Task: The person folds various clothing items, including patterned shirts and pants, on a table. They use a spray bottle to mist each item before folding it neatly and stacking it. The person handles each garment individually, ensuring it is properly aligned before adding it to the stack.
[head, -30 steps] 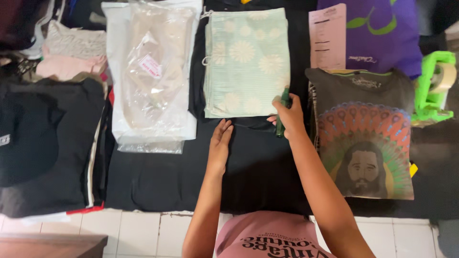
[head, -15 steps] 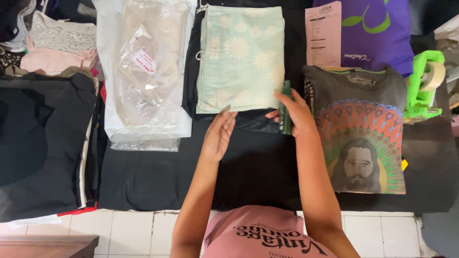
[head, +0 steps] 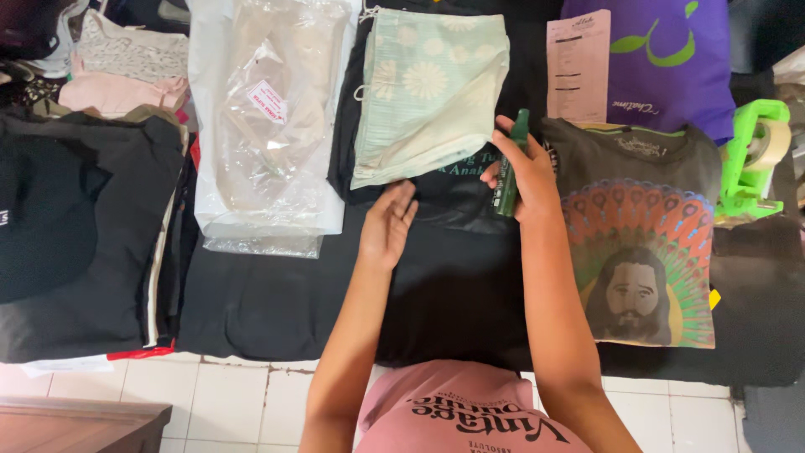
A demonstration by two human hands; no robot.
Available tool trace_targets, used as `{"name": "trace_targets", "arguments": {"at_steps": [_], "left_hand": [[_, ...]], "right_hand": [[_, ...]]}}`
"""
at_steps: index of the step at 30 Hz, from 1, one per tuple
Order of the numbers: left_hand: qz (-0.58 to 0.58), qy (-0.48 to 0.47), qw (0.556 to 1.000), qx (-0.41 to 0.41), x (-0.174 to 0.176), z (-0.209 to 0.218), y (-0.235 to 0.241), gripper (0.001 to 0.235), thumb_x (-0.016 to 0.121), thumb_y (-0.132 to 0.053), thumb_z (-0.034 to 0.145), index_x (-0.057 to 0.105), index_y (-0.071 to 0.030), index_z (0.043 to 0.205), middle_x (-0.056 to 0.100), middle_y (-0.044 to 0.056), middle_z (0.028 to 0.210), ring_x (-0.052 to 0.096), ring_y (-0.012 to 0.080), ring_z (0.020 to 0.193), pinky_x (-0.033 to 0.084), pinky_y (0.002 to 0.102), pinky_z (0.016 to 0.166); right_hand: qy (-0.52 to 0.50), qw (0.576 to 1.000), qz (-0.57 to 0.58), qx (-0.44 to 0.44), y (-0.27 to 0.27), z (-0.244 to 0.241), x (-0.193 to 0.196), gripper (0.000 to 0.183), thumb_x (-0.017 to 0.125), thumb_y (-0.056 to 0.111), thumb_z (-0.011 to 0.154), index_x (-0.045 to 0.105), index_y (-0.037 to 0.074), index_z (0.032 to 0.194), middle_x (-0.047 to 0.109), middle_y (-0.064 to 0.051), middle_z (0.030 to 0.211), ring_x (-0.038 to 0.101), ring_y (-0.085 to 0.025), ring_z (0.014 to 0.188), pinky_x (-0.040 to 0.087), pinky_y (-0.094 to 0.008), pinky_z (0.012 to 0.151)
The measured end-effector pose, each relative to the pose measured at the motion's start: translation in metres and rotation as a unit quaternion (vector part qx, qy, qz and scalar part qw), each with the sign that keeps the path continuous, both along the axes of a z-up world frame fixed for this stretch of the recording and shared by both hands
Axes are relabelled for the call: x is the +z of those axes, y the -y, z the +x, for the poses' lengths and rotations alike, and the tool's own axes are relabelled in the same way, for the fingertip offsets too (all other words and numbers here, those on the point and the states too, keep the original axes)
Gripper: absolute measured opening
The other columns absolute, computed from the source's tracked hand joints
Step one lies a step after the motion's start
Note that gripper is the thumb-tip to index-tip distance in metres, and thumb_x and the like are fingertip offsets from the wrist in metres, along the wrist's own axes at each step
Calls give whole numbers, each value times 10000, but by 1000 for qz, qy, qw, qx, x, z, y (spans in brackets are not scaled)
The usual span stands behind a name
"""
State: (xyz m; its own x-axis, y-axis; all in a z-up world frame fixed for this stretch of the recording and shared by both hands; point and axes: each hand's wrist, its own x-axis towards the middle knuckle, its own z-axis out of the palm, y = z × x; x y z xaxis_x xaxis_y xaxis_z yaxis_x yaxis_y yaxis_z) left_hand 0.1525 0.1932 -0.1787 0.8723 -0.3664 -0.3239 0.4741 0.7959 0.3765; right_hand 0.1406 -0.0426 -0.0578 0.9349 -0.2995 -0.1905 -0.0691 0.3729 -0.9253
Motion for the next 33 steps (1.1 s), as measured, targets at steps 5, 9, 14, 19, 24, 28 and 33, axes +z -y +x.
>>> {"name": "trace_targets", "arguments": {"at_steps": [5, 9, 14, 19, 24, 28, 33], "left_hand": [[35, -9, 994, 101, 30, 12, 7, 482, 677, -251, 916, 498, -96, 1335, 565, 24, 1354, 495, 194, 1341, 408, 442, 1136], [153, 18, 983, 96, 51, 19, 2, 626, 679, -319, 892, 443, -118, 1436, 577, 30, 1348, 527, 198, 1231, 402, 373, 1019], [386, 92, 910, 119, 54, 49, 16, 727, 840, -189, 884, 389, 24, 1413, 585, 147, 1349, 575, 208, 1246, 456, 323, 1060], [466, 195, 849, 157, 76, 65, 15, 506, 734, -91, 851, 605, 38, 1323, 722, 120, 1188, 690, 197, 1066, 523, 306, 949], [398, 352, 818, 221, 128, 24, 13, 438, 678, -17, 950, 577, 37, 1374, 686, 66, 1205, 623, 124, 1090, 485, 263, 975], [366, 347, 843, 186, 160, -52, -14, 377, 681, -41, 1010, 570, 24, 1364, 625, 19, 1136, 550, 85, 1004, 464, 239, 881], [438, 277, 838, 167, 141, -156, -46, 384, 717, -80, 983, 591, 19, 1332, 623, 12, 1067, 543, 77, 938, 465, 237, 822]], "right_hand": [[-95, 994, -35, -48, -1, 6, -1, 491, 774, 399, 967, 643, -17, 1192, 624, -103, 818, 640, -182, 514, 478, -308, 452], [-155, 972, -167, -47, -4, 2, -11, 413, 783, 402, 875, 686, 55, 1078, 704, -54, 785, 649, -149, 515, 475, -280, 448], [-64, 982, -166, -61, -5, 0, -41, 306, 788, 198, 859, 671, 3, 1065, 734, -93, 811, 691, -162, 572, 477, -275, 467], [-4, 977, -192, -96, -10, 5, -25, 302, 770, 109, 851, 660, -10, 1106, 728, -86, 864, 662, -147, 579, 486, -276, 487], [20, 968, -206, -143, -26, -21, 38, 401, 796, 96, 851, 643, -13, 1205, 688, -50, 905, 625, -92, 633, 531, -265, 511], [51, 958, -252, -126, -41, -92, 64, 470, 789, 118, 895, 627, -5, 1318, 677, -18, 939, 607, -67, 679, 514, -241, 559], [-12, 949, -291, -119, -63, -186, 35, 530, 807, 187, 882, 608, 26, 1347, 665, -30, 902, 572, -82, 612, 492, -247, 547]]}}
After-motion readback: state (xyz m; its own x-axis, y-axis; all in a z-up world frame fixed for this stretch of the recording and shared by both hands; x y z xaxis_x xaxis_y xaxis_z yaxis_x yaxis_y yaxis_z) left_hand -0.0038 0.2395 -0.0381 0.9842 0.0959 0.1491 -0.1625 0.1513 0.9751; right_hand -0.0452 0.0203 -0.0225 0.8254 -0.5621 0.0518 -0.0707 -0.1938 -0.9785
